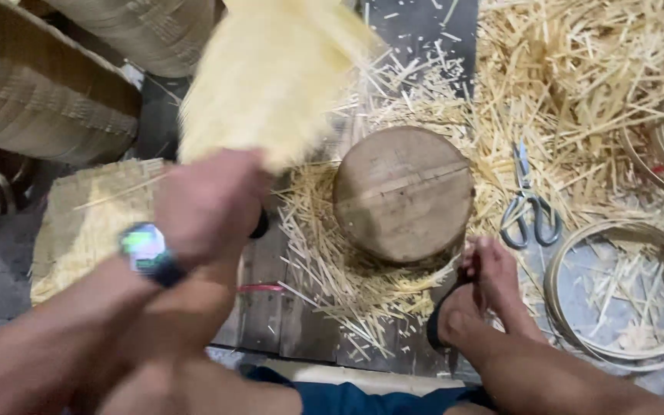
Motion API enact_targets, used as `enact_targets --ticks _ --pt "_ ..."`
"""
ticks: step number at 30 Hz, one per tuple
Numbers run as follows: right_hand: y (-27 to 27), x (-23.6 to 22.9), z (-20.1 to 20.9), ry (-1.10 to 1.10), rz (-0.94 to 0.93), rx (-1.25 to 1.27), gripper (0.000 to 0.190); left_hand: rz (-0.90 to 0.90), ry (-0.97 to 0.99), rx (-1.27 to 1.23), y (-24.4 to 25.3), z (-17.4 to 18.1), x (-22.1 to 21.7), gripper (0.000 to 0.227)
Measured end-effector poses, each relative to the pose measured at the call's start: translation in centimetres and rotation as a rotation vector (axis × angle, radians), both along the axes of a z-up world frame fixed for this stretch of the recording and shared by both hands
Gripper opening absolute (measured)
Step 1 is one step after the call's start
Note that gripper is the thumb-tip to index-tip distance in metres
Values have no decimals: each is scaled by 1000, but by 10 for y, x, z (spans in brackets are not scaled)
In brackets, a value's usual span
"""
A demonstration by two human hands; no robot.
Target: Assembling and trimming a bamboo steamer basket.
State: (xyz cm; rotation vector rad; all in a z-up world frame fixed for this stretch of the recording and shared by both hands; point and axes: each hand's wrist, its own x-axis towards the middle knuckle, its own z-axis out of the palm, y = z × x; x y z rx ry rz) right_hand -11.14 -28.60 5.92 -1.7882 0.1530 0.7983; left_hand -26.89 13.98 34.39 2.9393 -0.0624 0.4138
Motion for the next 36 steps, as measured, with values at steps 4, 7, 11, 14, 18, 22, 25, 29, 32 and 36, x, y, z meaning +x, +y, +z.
enact_targets --ticks 4,7,11,14,18,22,25,29,32,36 --pt "9 40 39 113 -93 432 55 -268 102 -161 -84 -119 24 3" --pt "12 57 34 361 -169 715 62 -407 358 -88 -139 -201 15 25" --pt "2 63 -44 -24 34 98 28 -100 578 -377 -142 -191 45 33" --pt "18 56 -28 -18 -21 143 23 576 554 -626 -90 -248 51 49" --pt "28 53 -10 -86 -44 101 27 984 346 -1144 -27 -344 34 45" --pt "48 39 23 -810 46 -280 59 967 392 -1269 -32 -337 36 34" --pt "82 35 60 -1150 505 -276 55 958 362 -1180 -33 -337 34 35" --pt "106 24 61 -1196 989 -349 58 958 241 -1114 -53 -298 40 29" --pt "110 19 65 -1247 982 -390 61 978 224 -1059 -115 -233 49 21" --pt "108 14 61 -1156 1091 -500 58 345 -26 -666 -245 -196 47 12"
